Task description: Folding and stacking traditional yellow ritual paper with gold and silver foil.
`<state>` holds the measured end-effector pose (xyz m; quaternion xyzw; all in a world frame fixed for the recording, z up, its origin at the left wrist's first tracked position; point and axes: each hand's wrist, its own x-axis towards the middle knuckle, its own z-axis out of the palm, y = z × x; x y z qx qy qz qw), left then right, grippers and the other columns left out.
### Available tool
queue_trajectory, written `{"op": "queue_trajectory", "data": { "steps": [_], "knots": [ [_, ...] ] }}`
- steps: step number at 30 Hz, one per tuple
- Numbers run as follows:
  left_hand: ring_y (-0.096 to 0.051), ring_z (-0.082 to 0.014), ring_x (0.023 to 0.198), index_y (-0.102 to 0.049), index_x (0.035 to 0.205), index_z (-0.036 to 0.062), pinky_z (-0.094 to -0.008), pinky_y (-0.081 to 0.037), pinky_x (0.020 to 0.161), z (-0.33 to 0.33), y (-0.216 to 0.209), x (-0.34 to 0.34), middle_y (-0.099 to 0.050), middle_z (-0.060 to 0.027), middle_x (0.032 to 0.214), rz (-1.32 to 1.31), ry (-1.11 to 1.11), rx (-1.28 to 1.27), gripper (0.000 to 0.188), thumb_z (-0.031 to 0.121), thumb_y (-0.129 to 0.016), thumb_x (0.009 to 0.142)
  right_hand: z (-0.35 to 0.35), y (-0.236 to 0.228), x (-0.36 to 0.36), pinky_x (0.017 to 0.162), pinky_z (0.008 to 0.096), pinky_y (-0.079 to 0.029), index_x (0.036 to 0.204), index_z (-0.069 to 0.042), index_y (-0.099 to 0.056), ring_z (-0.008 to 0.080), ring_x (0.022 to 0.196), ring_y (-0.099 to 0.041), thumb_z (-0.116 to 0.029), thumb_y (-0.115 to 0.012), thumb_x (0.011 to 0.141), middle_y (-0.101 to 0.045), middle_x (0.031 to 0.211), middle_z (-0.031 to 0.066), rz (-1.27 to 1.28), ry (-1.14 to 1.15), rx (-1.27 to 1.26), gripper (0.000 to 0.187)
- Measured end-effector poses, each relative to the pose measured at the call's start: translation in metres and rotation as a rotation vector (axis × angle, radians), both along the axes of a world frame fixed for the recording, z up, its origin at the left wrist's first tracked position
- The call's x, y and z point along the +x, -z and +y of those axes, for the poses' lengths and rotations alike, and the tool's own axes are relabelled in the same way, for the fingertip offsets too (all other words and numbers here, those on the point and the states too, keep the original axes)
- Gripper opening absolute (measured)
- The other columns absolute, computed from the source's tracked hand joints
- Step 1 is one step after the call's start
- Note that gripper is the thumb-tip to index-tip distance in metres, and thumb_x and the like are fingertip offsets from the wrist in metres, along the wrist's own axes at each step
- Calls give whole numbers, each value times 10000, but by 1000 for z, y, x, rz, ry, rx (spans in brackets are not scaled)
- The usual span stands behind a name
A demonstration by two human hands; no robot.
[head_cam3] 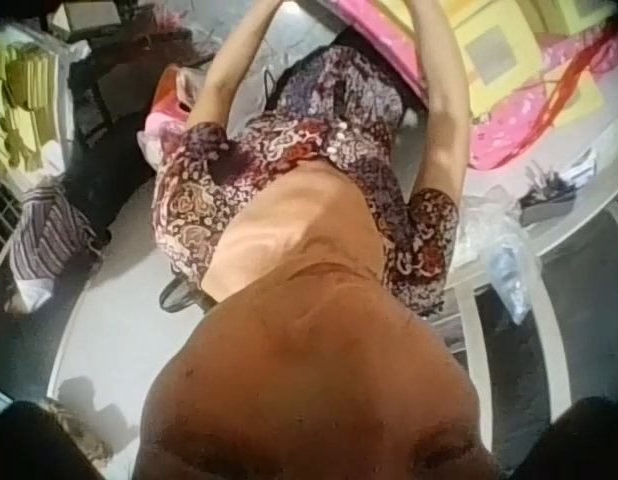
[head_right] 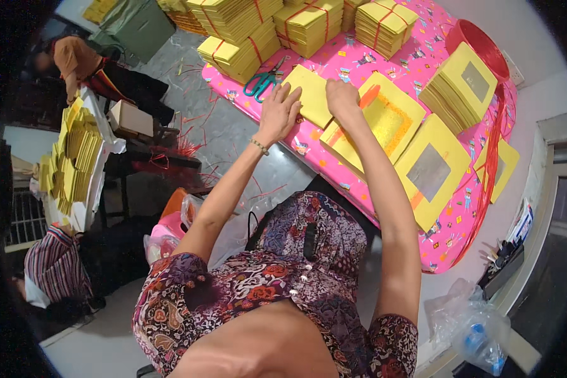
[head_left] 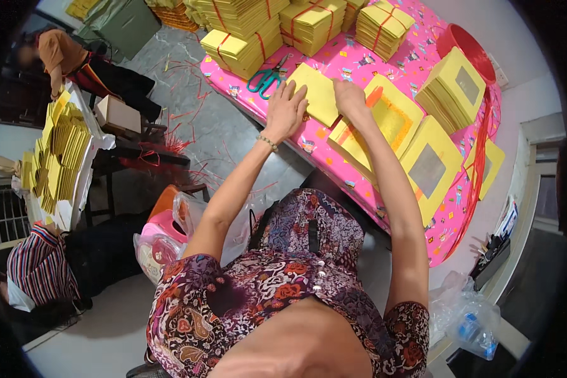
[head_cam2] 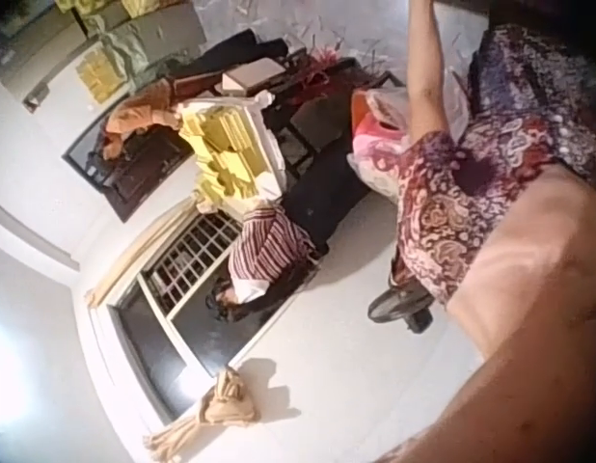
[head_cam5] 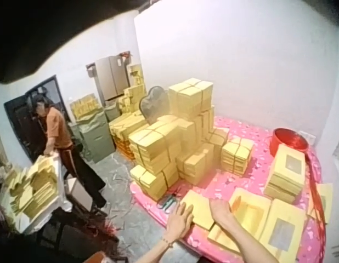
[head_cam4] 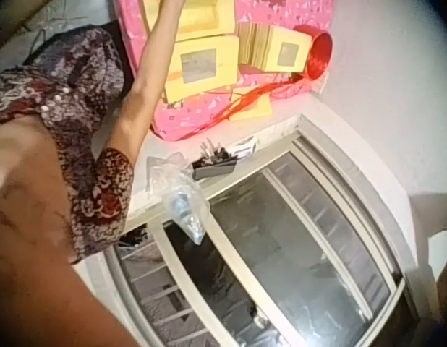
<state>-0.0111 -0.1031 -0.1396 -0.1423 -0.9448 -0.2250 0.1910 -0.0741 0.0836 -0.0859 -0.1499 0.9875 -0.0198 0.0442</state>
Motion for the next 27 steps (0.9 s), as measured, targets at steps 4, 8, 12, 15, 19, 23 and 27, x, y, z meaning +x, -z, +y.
{"op": "queue_trajectory", "data": {
  "steps": [4, 8, 12, 15, 19, 23, 27],
  "knots": [
    [-445, -424, 1255, -566, 1306, 66, -524, -361, 1033, -3, -3, -5, -514, -207, 1343, 49, 44, -62, 484, 371, -573, 930, 2, -4, 2, 801, 438, -565, 1061, -13, -647, 340, 977, -677, -63, -542, 881, -681, 1038, 192, -49, 24, -26, 215],
    [-420, -414, 1278, -550, 1317, 85, -522, -333, 1047, -10, -1, -9, -495, -204, 1352, 30, 43, -89, 482, 375, -565, 934, 25, -35, 30, 855, 464, -514, 1066, -30, -649, 373, 992, -625, -139, -553, 899, -651, 1021, 189, 285, -96, -499, 222],
    [-444, -389, 1236, -531, 1346, 112, -504, -348, 1044, -15, -13, -13, -473, -188, 1374, -53, 84, -46, 451, 337, -543, 955, 73, -66, 78, 861, 453, -493, 1076, -68, -645, 349, 997, -618, -201, -602, 898, -634, 1036, 153, 175, -53, -670, 226],
    [-458, -383, 1211, -523, 1348, 96, -491, -357, 1037, -24, -8, -18, -494, -196, 1333, 136, 74, 102, 428, 270, -540, 957, 100, -68, 121, 858, 436, -488, 1088, -60, -636, 348, 990, -617, -169, -619, 891, -631, 1015, 155, 189, -56, -636, 226],
    [-479, -379, 1212, -514, 1334, 68, -491, -373, 1019, -57, 2, -10, -530, -190, 1309, 78, -118, 8, 450, 173, -574, 901, 114, -72, 161, 863, 430, -482, 1097, -34, -620, 345, 988, -607, -156, -641, 877, -621, 1015, 147, 139, 13, -606, 252],
    [-534, -333, 1145, -567, 1277, 71, -467, -417, 963, -72, 5, -2, -587, -141, 1256, 111, -129, -107, 422, 173, -629, 872, 114, -68, 181, 870, 427, -476, 1090, -35, -622, 339, 998, -593, -152, -671, 854, -610, 1035, 135, 161, -9, -546, 268],
    [-580, -323, 1048, -603, 1218, 70, -434, -464, 912, -76, -3, -10, -641, -118, 1165, 106, -88, -60, 401, 199, -689, 848, 110, -57, 184, 873, 427, -473, 1078, -38, -624, 333, 1022, -575, -138, -706, 821, -592, 1072, 132, 180, -71, -531, 288]
  ]
}}
